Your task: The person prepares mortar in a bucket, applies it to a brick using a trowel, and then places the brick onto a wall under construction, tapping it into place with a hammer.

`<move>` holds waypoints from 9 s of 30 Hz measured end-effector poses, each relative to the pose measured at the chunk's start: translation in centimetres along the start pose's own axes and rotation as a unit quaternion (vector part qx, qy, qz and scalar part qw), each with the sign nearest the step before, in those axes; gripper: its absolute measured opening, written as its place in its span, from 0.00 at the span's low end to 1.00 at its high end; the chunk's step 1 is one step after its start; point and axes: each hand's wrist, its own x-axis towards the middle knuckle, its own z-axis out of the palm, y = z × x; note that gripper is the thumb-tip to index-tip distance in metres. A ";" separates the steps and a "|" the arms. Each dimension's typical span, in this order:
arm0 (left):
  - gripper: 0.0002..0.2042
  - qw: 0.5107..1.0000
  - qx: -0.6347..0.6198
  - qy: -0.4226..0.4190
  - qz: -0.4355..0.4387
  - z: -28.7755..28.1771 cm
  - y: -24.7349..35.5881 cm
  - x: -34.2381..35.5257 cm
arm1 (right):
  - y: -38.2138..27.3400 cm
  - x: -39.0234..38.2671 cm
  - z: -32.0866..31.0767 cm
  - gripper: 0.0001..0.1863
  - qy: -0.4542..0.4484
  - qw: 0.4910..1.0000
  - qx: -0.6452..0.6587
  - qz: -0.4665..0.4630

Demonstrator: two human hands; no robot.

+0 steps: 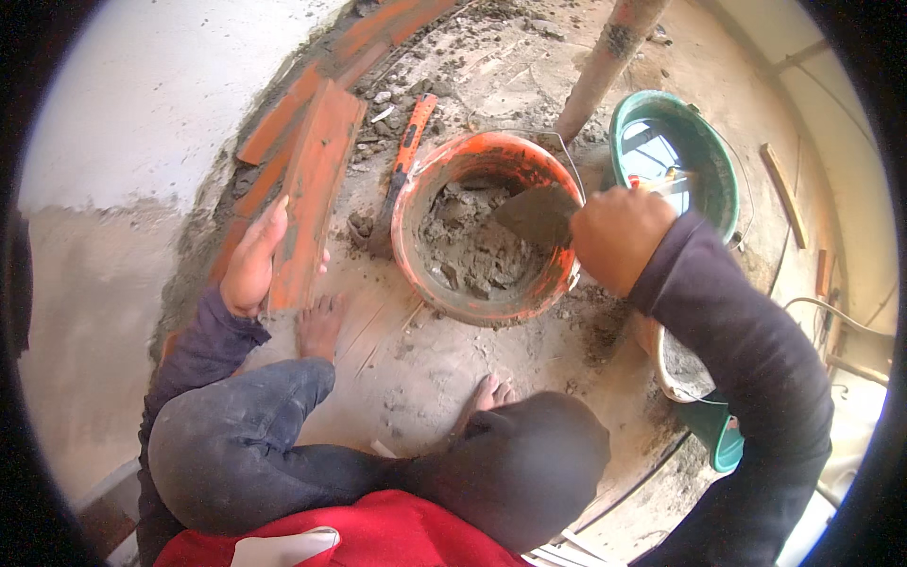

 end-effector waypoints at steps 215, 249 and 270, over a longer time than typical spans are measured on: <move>0.31 0.953 -0.275 0.124 0.001 -8.5 -23.4 -0.2 | -12.7 34.2 -7.7 0.24 0.235 0.715 0.624 0.208; 0.26 0.935 -0.200 0.250 -0.150 -6.4 -17.4 -0.8 | -9.2 0.6 -5.2 0.13 -0.168 0.930 0.176 0.275; 0.26 0.932 -0.207 0.269 -0.126 -6.0 -20.0 -1.0 | -10.5 -1.2 -3.2 0.14 -0.127 0.891 0.404 0.166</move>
